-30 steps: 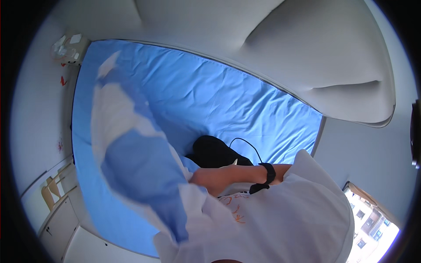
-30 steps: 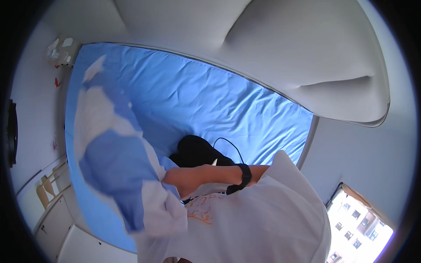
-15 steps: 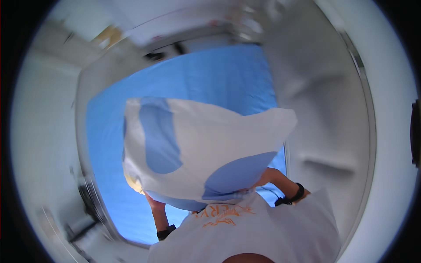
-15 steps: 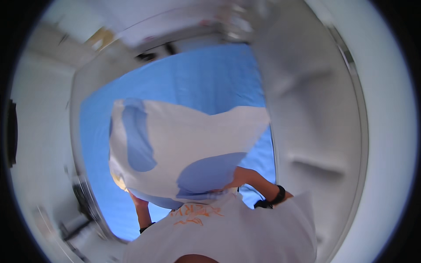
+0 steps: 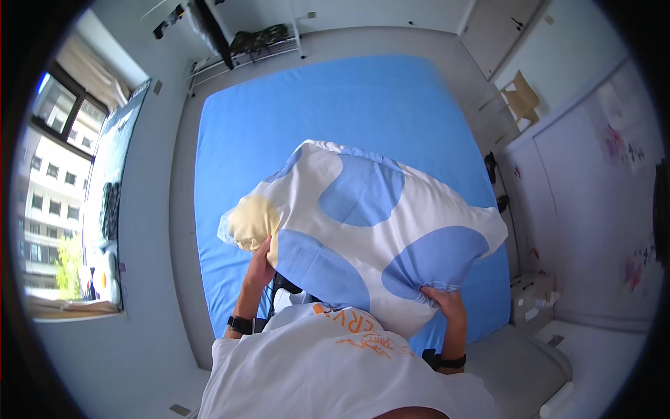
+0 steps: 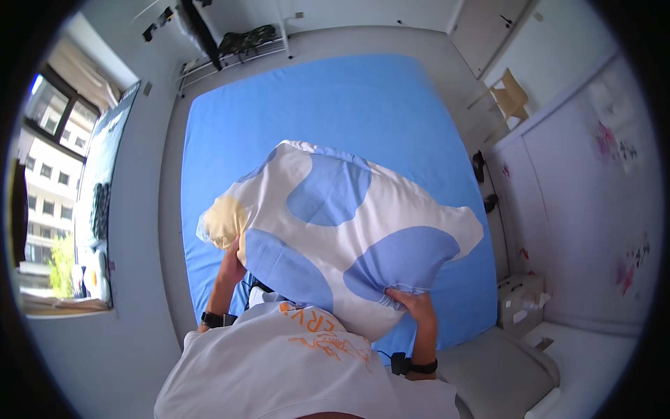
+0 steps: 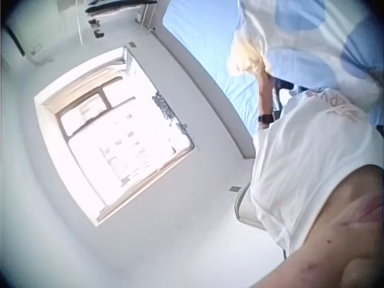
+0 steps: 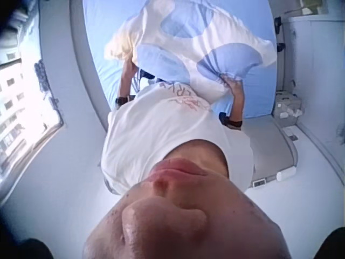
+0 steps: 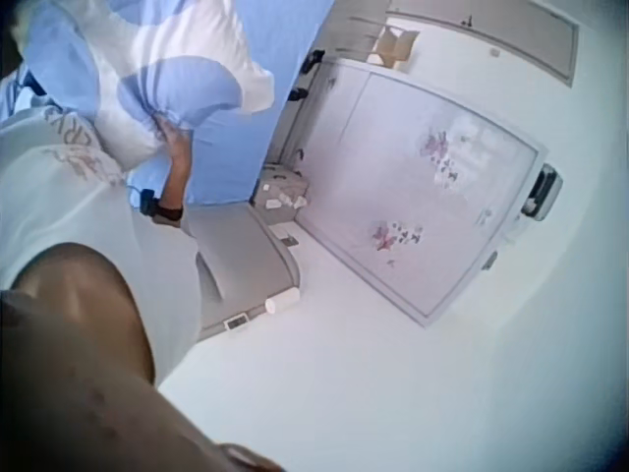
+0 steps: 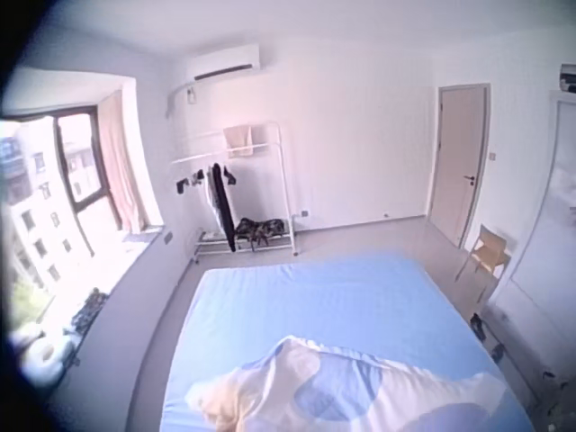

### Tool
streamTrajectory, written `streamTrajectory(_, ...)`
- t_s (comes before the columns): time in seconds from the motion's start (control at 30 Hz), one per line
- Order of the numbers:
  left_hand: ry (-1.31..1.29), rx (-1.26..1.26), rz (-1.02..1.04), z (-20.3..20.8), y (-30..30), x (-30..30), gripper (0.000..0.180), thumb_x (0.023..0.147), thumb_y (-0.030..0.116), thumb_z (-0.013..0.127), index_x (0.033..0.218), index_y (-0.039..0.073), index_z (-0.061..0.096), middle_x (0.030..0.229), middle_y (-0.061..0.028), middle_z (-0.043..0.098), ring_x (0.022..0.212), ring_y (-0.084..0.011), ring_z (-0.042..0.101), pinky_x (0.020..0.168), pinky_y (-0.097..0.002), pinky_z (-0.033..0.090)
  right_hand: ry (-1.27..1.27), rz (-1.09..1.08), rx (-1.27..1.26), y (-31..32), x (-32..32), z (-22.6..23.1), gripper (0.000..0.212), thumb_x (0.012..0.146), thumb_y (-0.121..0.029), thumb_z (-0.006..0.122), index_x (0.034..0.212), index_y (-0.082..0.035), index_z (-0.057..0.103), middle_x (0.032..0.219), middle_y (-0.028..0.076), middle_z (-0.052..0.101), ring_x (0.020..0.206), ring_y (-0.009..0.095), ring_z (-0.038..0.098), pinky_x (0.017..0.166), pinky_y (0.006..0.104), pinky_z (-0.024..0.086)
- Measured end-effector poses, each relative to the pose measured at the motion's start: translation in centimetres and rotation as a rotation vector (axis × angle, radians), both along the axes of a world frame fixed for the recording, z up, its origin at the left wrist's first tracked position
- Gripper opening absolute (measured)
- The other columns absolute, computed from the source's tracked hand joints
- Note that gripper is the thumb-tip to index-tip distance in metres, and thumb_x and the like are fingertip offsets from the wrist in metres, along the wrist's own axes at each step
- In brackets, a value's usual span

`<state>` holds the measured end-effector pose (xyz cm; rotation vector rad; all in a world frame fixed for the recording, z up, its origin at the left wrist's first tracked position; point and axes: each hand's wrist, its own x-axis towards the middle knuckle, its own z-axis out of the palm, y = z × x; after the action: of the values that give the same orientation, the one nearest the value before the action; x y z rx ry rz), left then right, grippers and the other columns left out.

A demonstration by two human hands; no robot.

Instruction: Folding a blanket and arranging items on a bed.

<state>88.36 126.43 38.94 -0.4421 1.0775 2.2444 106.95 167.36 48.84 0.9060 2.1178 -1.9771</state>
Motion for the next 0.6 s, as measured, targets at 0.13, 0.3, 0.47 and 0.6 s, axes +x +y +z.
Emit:
streamTrajectory(0.13,0.164,-0.036,-0.029,-0.2,-1.1,1.9,0.045,0.095,0.029,0.044,0.132,0.003,0.04,0.128,-0.0066,0.051,0.118,-0.0178,0.049,0.102,-0.0352,0.035,-0.007,-0.222,-0.238,0.7,-1.6,-1.5,0.052,0.063,-0.003,0.074,0.11,0.002,0.054,0.098,0.011,0.06,0.086,0.022,0.06,0.079,0.0312,0.048)
streamTrajectory(0.3,-0.084,-0.04,0.187,-9.1,-5.9,0.6,0.06,0.093,0.046,0.04,0.138,0.008,0.031,0.135,-0.0102,0.044,0.124,-0.0231,0.041,0.101,-0.0431,0.033,0.207,-0.322,-0.414,1.2,-2.1,-2.5,0.06,0.059,0.003,0.07,0.116,0.001,0.051,0.103,0.011,0.06,0.088,0.025,0.06,0.078,0.0331,0.05)
streamTrajectory(0.47,0.181,-0.496,-0.147,-15.2,-0.7,-7.5,0.068,0.088,0.058,0.041,0.139,0.012,0.034,0.139,-0.0128,0.04,0.13,-0.025,0.034,0.104,-0.0454,0.025,0.163,-0.02,-0.19,2.3,-1.0,-2.8,0.055,0.055,0.001,0.068,0.109,0.002,0.056,0.097,0.011,0.062,0.089,0.026,0.06,0.079,0.0355,0.05)
streamTrajectory(0.6,0.172,-0.285,-0.297,-4.2,11.9,-6.8,0.065,0.092,0.049,0.038,0.14,0.006,0.032,0.139,-0.0081,0.04,0.131,-0.021,0.032,0.106,-0.0336,0.027,0.097,0.175,0.035,10.2,3.2,-4.2,0.051,0.055,0.0,0.067,0.105,0.001,0.058,0.095,0.011,0.062,0.088,0.026,0.061,0.079,0.037,0.05)
